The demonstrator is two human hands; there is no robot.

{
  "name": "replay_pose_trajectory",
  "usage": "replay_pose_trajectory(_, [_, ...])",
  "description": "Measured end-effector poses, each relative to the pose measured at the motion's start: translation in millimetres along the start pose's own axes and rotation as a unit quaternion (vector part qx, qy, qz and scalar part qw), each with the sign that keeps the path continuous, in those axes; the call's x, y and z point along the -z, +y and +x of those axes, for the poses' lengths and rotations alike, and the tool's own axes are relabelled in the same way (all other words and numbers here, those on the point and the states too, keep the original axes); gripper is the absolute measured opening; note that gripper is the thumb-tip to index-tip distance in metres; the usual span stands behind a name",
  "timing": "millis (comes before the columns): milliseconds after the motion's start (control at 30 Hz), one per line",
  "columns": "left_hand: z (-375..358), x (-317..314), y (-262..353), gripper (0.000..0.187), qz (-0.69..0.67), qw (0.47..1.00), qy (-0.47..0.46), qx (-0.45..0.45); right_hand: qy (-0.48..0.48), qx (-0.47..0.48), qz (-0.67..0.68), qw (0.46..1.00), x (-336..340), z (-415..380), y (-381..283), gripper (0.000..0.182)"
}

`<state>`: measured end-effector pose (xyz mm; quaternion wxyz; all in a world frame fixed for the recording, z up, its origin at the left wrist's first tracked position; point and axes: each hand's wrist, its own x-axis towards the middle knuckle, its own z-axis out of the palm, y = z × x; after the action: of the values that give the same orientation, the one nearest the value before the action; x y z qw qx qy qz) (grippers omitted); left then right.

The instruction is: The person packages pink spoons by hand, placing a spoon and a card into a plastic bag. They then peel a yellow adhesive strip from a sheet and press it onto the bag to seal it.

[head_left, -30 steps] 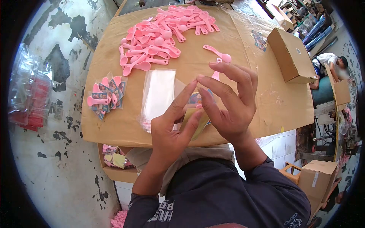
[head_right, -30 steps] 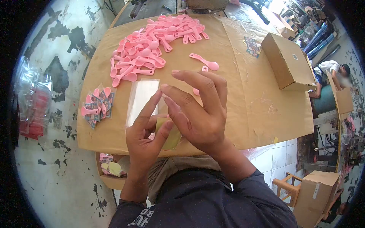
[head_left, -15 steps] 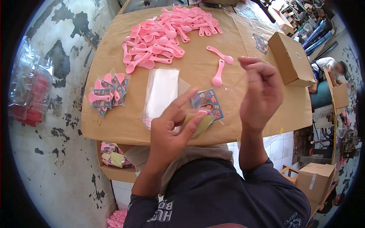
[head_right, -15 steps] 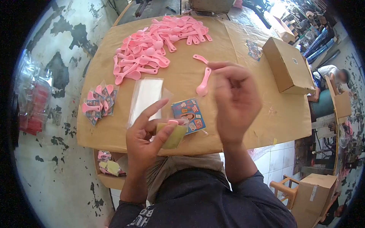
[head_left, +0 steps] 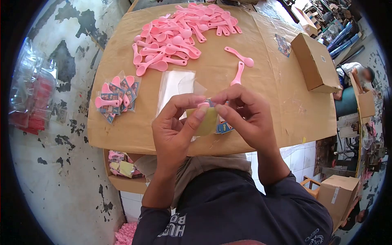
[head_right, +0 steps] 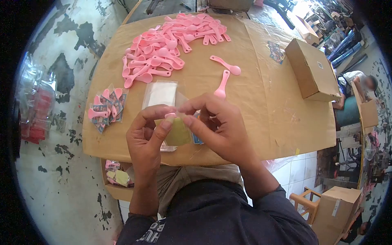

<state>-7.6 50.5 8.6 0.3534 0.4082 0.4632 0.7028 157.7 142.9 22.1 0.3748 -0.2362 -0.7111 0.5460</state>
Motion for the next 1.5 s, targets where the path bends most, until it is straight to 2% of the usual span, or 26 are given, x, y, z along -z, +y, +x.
replay_pose_trajectory(200, [1,9,3,0.026,-0.04,0.997,-0.029,0.062,0.005,-0.055,0.076,0.996,4,5,7,0.015])
replay_pose_trajectory(467, [-2,15,-1,0.022,-0.002,0.999,-0.033,0.018,-0.014,-0.005,0.173,0.985,5,5,9,0.009])
replay_pose_trajectory(500, [-3,18,-4,0.02,-0.001,0.999,-0.041,-0.002,-0.014,-0.005,0.173,0.985,7,6,10,0.009])
replay_pose_trajectory(567, [-3,24,-10,0.017,0.001,0.998,-0.052,-0.022,-0.051,0.069,0.1,0.991,11,8,11,0.009])
replay_pose_trajectory(833, [-2,26,-8,0.011,-0.058,0.993,-0.076,-0.076,-0.057,0.066,0.06,0.994,10,7,0,0.012])
replay_pose_trajectory(900, [-3,27,-4,0.019,-0.12,0.991,-0.054,-0.012,-0.063,0.081,0.045,0.994,8,7,-4,0.011])
replay_pose_trajectory(933, [-4,26,-1,0.019,-0.119,0.991,-0.053,-0.013,-0.056,0.067,0.045,0.995,6,6,-6,0.008])
replay_pose_trajectory(1000, [-6,22,4,0.019,-0.035,0.998,-0.058,-0.002,-0.048,0.052,0.046,0.996,2,5,-7,0.006])
replay_pose_trajectory(1100, [-6,25,-5,0.027,-0.039,0.998,-0.04,0.029,-0.026,0.051,-0.016,0.998,-2,4,0,0.008])
replay_pose_trajectory(1167, [-5,16,6,0.033,-0.062,0.996,-0.035,0.045,-0.01,0.015,0.052,0.998,-2,2,5,0.021])
replay_pose_trajectory(1233, [-4,16,9,0.04,-0.083,0.994,-0.028,0.06,0.025,0.023,0.091,0.995,-7,1,2,0.027])
replay_pose_trajectory(1267, [-3,21,8,0.04,-0.043,0.993,-0.062,0.087,0.057,0.031,0.13,0.989,-10,1,1,0.033])
replay_pose_trajectory(1300, [-3,25,7,0.04,-0.001,0.989,-0.092,0.112,0.05,0.03,0.135,0.989,-10,2,2,0.033])
replay_pose_trajectory(1333, [-3,27,4,0.04,0.004,0.99,-0.081,0.112,0.063,0.048,0.126,0.989,-9,2,3,0.038])
replay_pose_trajectory(1400, [-3,27,-3,0.034,0.011,0.993,-0.11,0.035,0.065,0.064,0.126,0.988,-8,1,3,0.044])
replay_pose_trajectory(1433, [-3,28,-2,0.026,-0.003,0.995,-0.094,0.026,0.047,0.031,0.066,0.996,-8,0,-1,0.042])
replay_pose_trajectory(1467, [-2,33,-1,0.026,0.003,0.996,-0.085,0.025,0.03,-0.001,0.004,1.0,-8,0,-2,0.041])
replay_pose_trajectory(1500, [-1,39,-1,0.025,0.044,0.996,-0.06,-0.044,0.023,-0.001,0.009,1.0,-8,1,0,0.041])
